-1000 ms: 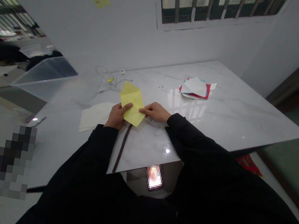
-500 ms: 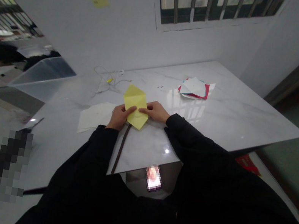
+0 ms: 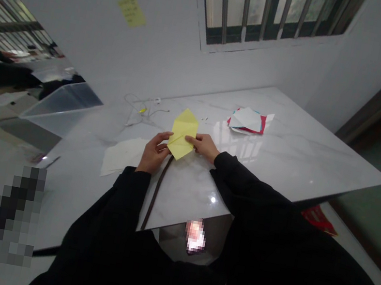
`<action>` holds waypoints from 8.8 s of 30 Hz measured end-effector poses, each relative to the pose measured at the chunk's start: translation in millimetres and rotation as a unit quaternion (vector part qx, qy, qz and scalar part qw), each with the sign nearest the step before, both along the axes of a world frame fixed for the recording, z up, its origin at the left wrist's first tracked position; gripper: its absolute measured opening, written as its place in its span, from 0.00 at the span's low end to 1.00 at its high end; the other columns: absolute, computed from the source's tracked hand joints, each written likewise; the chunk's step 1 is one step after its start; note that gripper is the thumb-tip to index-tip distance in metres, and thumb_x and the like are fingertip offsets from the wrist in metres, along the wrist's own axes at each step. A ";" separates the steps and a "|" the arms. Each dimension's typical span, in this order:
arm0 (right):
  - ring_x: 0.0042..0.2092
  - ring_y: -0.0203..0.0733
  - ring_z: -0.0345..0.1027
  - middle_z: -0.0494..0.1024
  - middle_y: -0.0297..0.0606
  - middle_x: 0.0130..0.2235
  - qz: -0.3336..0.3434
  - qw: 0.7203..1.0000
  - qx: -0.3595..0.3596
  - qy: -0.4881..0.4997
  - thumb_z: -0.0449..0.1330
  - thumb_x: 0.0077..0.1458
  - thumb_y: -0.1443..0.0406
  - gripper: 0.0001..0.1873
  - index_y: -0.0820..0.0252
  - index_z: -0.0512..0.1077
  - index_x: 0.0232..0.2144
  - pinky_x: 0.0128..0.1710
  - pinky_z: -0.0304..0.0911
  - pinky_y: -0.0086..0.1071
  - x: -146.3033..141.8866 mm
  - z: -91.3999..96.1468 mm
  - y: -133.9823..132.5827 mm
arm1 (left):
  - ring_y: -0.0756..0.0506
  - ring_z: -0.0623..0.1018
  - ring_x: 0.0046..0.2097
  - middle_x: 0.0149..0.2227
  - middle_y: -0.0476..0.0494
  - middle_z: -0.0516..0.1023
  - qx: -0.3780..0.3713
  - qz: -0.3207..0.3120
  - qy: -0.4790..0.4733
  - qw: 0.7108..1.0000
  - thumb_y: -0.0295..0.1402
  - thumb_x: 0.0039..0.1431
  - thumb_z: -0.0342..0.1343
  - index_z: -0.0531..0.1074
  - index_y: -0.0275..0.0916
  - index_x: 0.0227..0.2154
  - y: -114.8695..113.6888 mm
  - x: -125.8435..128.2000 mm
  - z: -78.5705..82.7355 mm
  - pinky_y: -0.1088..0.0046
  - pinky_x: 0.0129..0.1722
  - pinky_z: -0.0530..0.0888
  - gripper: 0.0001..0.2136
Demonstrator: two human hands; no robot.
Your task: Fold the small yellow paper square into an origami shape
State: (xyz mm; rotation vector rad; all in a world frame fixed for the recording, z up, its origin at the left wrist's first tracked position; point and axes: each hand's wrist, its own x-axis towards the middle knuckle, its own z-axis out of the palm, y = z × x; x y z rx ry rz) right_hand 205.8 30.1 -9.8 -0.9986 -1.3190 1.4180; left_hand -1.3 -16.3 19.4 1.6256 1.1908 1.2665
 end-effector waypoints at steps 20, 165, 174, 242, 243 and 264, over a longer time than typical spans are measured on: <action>0.23 0.31 0.54 0.65 0.29 0.21 0.091 0.989 0.053 -0.107 0.68 0.55 0.50 0.22 0.65 0.74 0.28 0.23 0.48 0.28 -2.0 13.6 -9.8 | 0.40 0.85 0.41 0.42 0.41 0.84 -0.011 0.049 -0.099 0.994 0.40 0.50 0.71 0.61 0.43 0.66 2.8 9.8 -12.2 0.62 0.43 0.82 0.41; 0.28 0.33 0.52 0.63 0.29 0.24 0.130 0.970 0.138 -0.150 0.64 0.54 0.42 0.28 0.64 0.74 0.27 0.28 0.47 0.31 -2.0 1.9 -8.4 | 0.40 0.82 0.42 0.38 0.39 0.84 -0.112 0.126 -0.158 0.973 0.49 0.40 0.74 0.80 0.34 0.37 6.6 5.5 -8.1 0.67 0.40 0.80 0.26; 0.29 0.34 0.60 0.75 0.36 0.29 0.113 0.969 0.150 -0.162 0.61 0.58 0.44 0.29 0.67 0.82 0.35 0.32 0.53 0.31 -2.8 -0.1 -7.3 | 0.42 0.82 0.40 0.39 0.38 0.84 -0.107 0.134 -0.161 0.972 0.50 0.41 0.74 0.81 0.33 0.39 4.9 5.3 -8.0 0.69 0.39 0.79 0.27; 0.27 0.32 0.54 0.69 0.33 0.26 0.154 0.962 0.154 -0.166 0.61 0.57 0.42 0.32 0.68 0.81 0.35 0.29 0.49 0.31 0.9 6.9 -10.1 | 0.44 0.80 0.36 0.36 0.38 0.83 -0.073 0.130 -0.109 0.983 0.53 0.42 0.73 0.82 0.32 0.38 2.8 8.2 -6.7 0.70 0.34 0.79 0.29; 0.27 0.32 0.54 0.69 0.32 0.26 0.154 0.962 0.155 -0.164 0.61 0.57 0.42 0.32 0.68 0.81 0.35 0.29 0.48 0.31 0.7 6.5 -10.1 | 0.45 0.80 0.35 0.36 0.39 0.83 -0.074 0.129 -0.109 0.983 0.53 0.42 0.73 0.82 0.32 0.38 3.0 8.1 -6.6 0.70 0.34 0.79 0.29; 0.32 0.35 0.65 0.79 0.41 0.32 0.051 0.998 0.023 -0.020 0.71 0.51 0.60 0.17 0.70 0.80 0.37 0.30 0.63 0.29 -6.5 19.5 -15.0 | 0.41 0.82 0.39 0.39 0.38 0.84 -0.137 0.028 -0.129 0.982 0.50 0.39 0.76 0.81 0.33 0.41 -0.9 13.5 -5.9 0.65 0.41 0.79 0.30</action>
